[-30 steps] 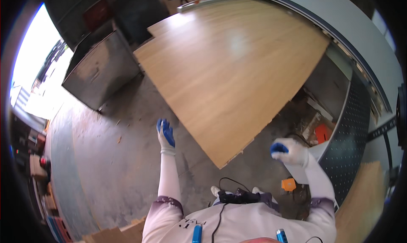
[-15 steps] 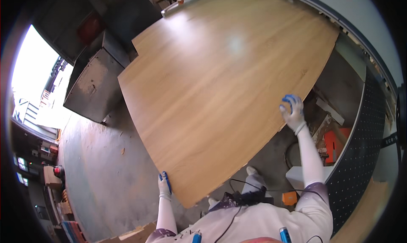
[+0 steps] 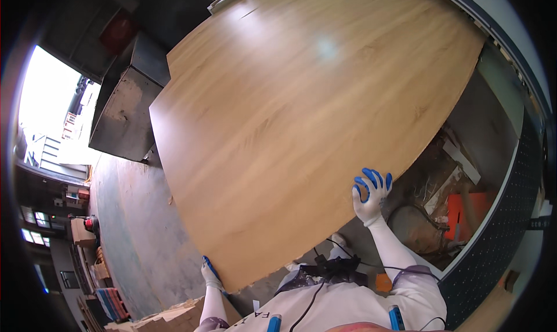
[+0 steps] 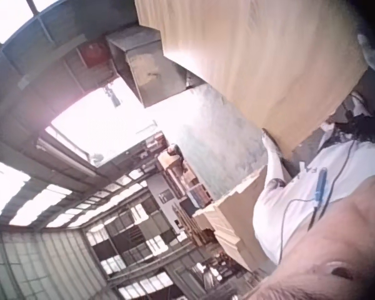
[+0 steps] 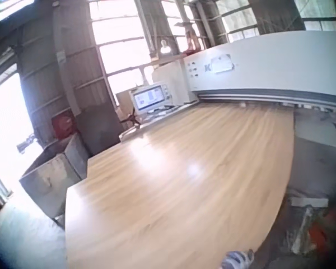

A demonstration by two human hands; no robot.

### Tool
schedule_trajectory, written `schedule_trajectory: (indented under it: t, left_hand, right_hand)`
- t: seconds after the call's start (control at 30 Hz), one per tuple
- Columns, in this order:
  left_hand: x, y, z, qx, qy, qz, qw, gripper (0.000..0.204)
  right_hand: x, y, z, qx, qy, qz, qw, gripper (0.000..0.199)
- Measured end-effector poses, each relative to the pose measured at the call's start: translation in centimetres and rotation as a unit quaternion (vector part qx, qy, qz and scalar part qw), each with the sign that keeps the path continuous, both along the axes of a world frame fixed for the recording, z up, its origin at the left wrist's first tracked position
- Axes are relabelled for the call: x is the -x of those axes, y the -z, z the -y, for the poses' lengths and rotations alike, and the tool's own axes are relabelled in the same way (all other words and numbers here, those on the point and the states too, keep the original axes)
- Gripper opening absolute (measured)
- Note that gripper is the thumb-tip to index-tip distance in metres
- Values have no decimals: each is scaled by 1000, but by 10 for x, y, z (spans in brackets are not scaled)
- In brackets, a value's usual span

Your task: Manually moving and stacking large wooden furniture panels from a machine table to a stack.

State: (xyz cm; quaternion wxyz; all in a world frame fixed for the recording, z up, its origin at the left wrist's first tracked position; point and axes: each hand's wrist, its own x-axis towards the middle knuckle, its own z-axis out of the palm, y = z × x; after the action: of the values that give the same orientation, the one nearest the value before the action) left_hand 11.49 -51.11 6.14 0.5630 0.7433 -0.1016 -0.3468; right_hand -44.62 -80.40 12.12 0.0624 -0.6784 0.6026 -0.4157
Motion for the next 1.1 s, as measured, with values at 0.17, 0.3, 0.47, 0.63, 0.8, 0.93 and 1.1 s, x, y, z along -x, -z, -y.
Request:
schedule_trajectory:
  t: [0.17, 0.3, 0.47, 0.63, 0.8, 0.93, 1.1]
  left_hand:
    - [5, 4, 105, 70, 16, -52, 996, 51]
    - [-2, 12, 190, 88, 48, -35, 994, 49]
    - [-21, 21, 284, 118, 105, -39, 987, 42]
    - [-56, -1, 357, 205, 120, -74, 968, 41]
    - [-72, -1, 418, 177, 128, -26, 975, 52]
    - [-82, 5, 461, 158, 125, 9, 979, 54]
    - [-111, -1, 492, 104, 152, -46, 982, 50]
  right_hand:
    - [-1, 16, 107, 10, 5, -29, 1000, 21]
    - [-6, 18, 197, -27, 27, -61, 997, 26]
    - [-24, 21, 288, -74, 131, -63, 987, 67]
    - [-106, 30, 333, -205, 283, 177, 920, 96]
    - [-126, 27, 377, -182, 288, 122, 932, 96]
    - [-133, 23, 414, -189, 288, 164, 924, 91]
    - [-152, 27, 436, -172, 284, 167, 928, 91]
